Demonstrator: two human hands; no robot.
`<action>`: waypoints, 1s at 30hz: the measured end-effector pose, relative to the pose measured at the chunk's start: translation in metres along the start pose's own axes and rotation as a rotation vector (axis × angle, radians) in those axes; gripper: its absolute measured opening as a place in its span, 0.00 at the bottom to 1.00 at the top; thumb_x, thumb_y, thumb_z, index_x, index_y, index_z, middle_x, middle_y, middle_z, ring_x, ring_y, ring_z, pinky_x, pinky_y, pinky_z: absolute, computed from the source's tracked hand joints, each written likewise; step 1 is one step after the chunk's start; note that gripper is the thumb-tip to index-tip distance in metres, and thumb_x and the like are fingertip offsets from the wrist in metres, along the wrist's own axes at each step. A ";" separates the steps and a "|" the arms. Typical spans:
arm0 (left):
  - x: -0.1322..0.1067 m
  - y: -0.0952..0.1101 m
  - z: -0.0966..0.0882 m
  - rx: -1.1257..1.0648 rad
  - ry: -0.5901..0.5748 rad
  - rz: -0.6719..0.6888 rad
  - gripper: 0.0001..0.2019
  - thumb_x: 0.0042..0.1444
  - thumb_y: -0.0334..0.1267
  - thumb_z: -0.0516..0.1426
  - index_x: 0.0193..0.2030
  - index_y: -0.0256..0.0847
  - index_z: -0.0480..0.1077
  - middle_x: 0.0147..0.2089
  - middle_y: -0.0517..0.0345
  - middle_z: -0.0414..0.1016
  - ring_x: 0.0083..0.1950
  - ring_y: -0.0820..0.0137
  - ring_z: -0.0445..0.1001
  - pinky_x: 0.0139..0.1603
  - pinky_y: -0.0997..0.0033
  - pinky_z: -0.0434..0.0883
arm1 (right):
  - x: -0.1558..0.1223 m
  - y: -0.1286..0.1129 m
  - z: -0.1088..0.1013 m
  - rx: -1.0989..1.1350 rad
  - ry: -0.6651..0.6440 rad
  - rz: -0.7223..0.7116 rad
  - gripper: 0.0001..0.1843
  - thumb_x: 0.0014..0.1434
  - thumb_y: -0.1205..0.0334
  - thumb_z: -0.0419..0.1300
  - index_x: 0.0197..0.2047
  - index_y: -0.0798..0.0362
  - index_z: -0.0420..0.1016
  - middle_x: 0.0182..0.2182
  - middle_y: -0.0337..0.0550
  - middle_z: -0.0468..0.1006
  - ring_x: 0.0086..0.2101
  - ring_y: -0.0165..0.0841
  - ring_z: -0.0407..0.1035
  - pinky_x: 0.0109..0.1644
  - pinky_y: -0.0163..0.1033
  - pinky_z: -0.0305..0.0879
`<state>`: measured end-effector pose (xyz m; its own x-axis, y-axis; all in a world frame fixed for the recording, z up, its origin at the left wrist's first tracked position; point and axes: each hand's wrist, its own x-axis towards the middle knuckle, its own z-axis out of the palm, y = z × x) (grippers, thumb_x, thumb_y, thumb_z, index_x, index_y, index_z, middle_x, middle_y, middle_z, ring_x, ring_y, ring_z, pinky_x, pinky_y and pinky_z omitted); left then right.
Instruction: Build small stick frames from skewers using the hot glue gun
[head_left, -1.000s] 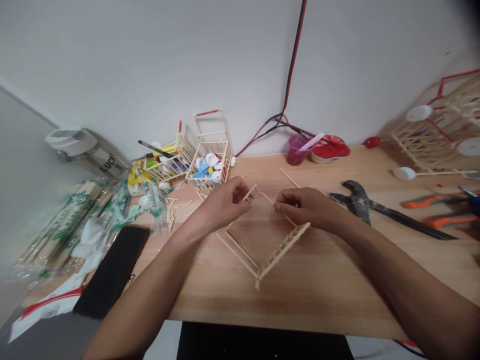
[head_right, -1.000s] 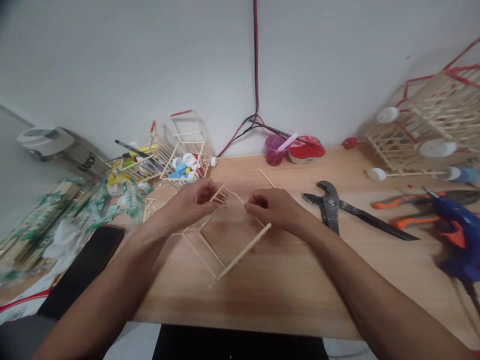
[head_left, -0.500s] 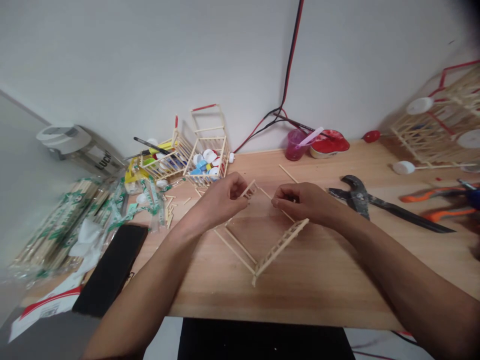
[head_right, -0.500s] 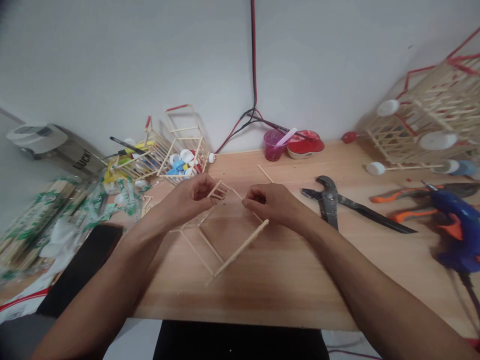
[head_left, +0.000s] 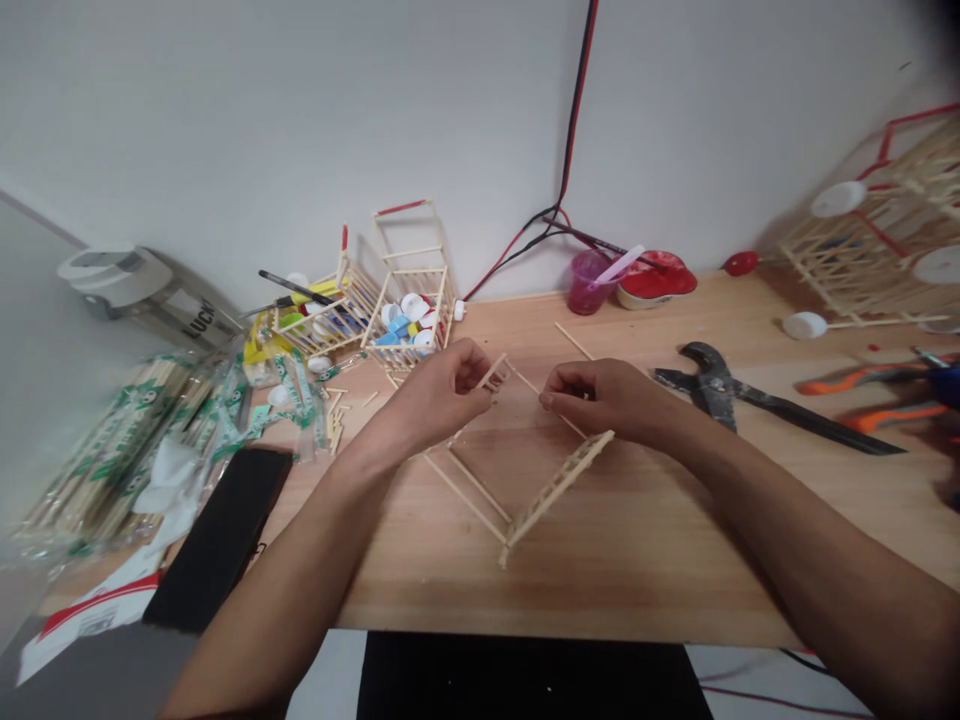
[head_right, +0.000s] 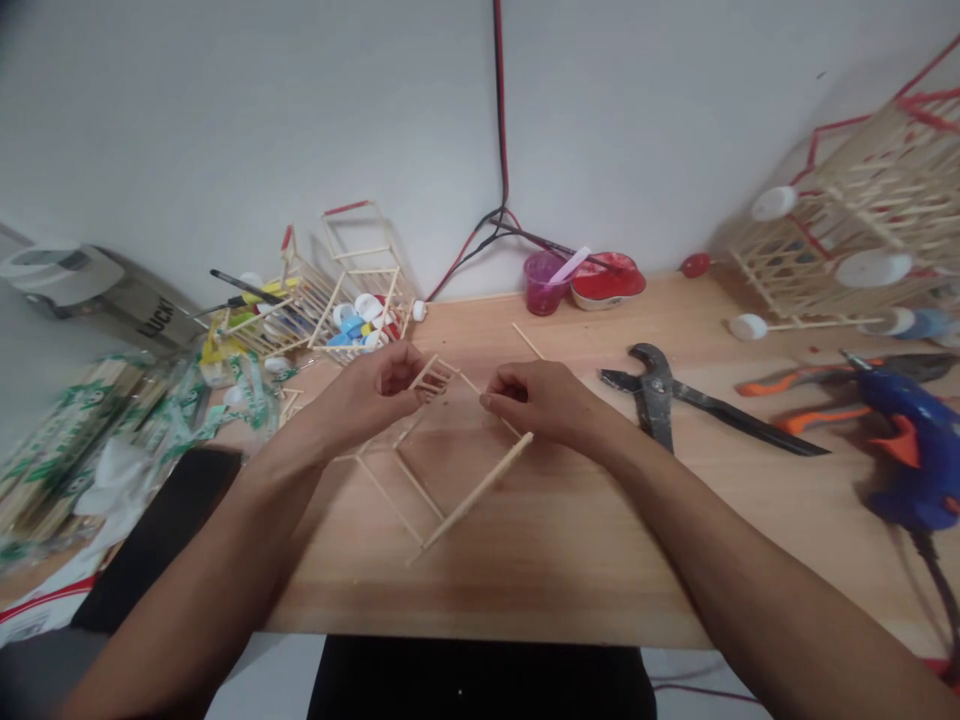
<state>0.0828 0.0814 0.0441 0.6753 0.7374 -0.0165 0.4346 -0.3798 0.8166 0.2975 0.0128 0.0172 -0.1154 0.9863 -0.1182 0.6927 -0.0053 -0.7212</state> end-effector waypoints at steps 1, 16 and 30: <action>0.000 0.000 0.000 0.002 0.001 0.003 0.07 0.52 0.33 0.57 0.39 0.37 0.68 0.37 0.56 0.74 0.36 0.71 0.71 0.35 0.72 0.67 | 0.000 0.000 0.000 -0.001 0.003 -0.002 0.11 0.55 0.55 0.54 0.27 0.53 0.70 0.20 0.37 0.69 0.22 0.27 0.59 0.27 0.35 0.53; 0.000 0.002 0.000 -0.009 0.027 0.007 0.07 0.49 0.32 0.58 0.37 0.37 0.68 0.36 0.57 0.74 0.37 0.70 0.72 0.37 0.71 0.69 | 0.002 0.003 0.001 -0.024 0.011 -0.007 0.12 0.54 0.54 0.54 0.27 0.53 0.71 0.21 0.37 0.70 0.23 0.28 0.61 0.29 0.35 0.54; -0.003 0.011 -0.001 -0.007 -0.031 0.035 0.08 0.48 0.28 0.54 0.34 0.36 0.72 0.34 0.57 0.75 0.38 0.70 0.73 0.40 0.70 0.69 | 0.000 0.002 -0.001 -0.050 0.024 -0.031 0.11 0.55 0.55 0.54 0.28 0.52 0.71 0.21 0.37 0.69 0.23 0.28 0.60 0.29 0.36 0.54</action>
<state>0.0855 0.0754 0.0535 0.7081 0.7061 -0.0059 0.4067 -0.4011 0.8208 0.2995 0.0132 0.0162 -0.1203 0.9895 -0.0796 0.7241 0.0327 -0.6890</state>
